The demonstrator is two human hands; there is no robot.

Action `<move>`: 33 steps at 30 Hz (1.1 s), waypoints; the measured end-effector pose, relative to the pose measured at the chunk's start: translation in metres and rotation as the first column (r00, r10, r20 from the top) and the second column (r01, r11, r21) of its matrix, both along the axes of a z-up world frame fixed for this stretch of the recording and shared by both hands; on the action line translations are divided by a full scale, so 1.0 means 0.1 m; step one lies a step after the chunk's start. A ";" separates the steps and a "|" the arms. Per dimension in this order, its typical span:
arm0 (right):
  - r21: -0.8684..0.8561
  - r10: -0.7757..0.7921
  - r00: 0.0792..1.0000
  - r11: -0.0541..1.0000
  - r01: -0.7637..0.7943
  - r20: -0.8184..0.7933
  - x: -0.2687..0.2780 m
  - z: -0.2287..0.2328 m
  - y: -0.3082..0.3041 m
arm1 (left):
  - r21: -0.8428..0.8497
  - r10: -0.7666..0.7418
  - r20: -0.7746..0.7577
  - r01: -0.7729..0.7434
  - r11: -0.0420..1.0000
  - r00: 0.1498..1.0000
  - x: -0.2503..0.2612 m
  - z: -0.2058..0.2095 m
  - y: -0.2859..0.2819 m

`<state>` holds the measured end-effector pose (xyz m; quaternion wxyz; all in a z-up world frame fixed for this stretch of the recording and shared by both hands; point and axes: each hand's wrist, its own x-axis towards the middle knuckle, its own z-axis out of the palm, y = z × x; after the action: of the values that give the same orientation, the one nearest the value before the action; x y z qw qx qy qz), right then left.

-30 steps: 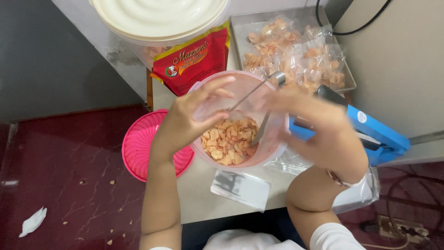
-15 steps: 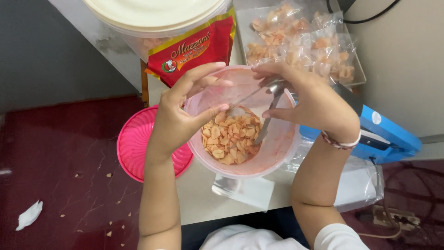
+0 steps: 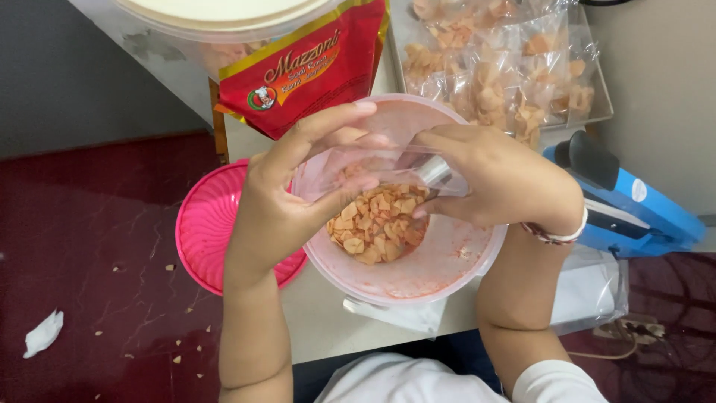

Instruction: Using tongs to fill small plastic bags with chips and sealing them using a manual heat sealer.

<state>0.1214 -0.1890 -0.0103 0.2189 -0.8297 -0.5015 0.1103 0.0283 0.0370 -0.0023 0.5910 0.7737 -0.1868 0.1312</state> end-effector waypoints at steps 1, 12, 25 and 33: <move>0.013 0.018 1.000 1.000 -0.018 -0.010 0.00 -0.01 0.01 | 0.015 -0.004 0.012 0.004 1.000 1.000 0.00 0.00 0.00; 0.144 -0.026 0.998 0.989 0.017 0.064 0.02 0.01 0.08 | 0.014 0.053 0.018 -0.053 0.998 0.998 -0.01 0.00 0.02; 0.418 -0.299 0.936 0.838 0.352 -0.188 -0.08 0.13 0.00 | -0.079 0.130 -0.004 -0.130 0.988 0.992 -0.01 0.01 0.03; 0.740 -0.406 0.888 0.526 0.420 -0.216 -0.14 0.06 -0.53 | -0.222 0.049 -0.036 -0.055 0.973 0.998 -0.02 -0.02 0.00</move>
<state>0.1071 -0.2419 -0.0046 0.5748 -0.7491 -0.2868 -0.1619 0.0268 0.0365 -0.0041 0.6732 0.7090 -0.1415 0.1551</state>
